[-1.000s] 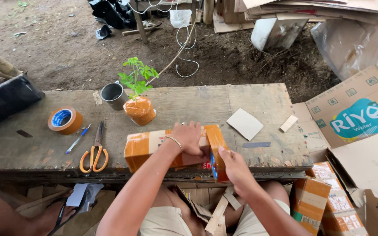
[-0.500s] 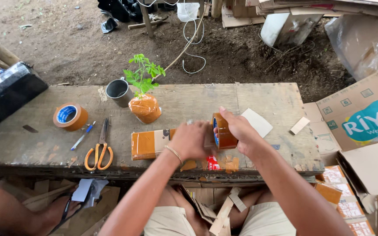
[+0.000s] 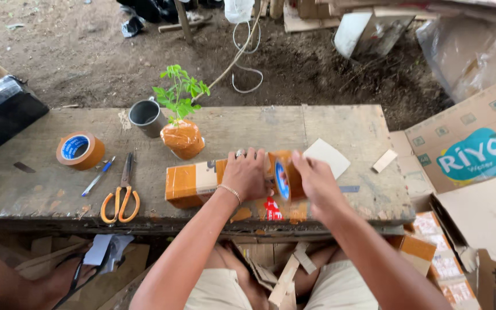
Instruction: The person cuts a piece of cardboard with a utility knife, places it on top of a small box, and seals the box with brown packing tape. They then write on the box with a pen and place it on a stack of other boxes.
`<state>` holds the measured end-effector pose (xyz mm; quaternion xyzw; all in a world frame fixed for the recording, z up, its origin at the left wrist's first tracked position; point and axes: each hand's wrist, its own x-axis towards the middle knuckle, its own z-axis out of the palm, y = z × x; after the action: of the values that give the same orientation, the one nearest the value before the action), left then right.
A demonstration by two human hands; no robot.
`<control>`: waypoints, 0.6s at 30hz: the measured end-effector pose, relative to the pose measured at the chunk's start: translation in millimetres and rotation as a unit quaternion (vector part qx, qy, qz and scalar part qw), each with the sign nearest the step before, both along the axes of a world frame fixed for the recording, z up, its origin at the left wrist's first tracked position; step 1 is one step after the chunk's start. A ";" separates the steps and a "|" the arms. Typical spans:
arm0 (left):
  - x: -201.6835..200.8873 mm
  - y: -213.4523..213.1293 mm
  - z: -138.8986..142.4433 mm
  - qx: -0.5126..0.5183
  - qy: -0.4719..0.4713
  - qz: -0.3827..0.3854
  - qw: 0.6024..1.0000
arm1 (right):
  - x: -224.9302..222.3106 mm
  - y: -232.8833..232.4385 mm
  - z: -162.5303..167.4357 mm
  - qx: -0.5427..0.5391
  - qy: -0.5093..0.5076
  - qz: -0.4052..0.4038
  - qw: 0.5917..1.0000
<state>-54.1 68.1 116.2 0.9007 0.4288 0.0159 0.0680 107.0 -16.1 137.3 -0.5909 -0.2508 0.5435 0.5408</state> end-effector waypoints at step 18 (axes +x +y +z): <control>3.5 5.7 -2.5 -0.073 0.076 0.002 0.994 | -29.9 -72.8 -97.5 0.031 -0.014 -0.067 0.997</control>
<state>-50.6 73.8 113.8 0.8910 0.4348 -0.0840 0.1006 77.2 -88.9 39.8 -0.5966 -0.2347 0.4897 0.5910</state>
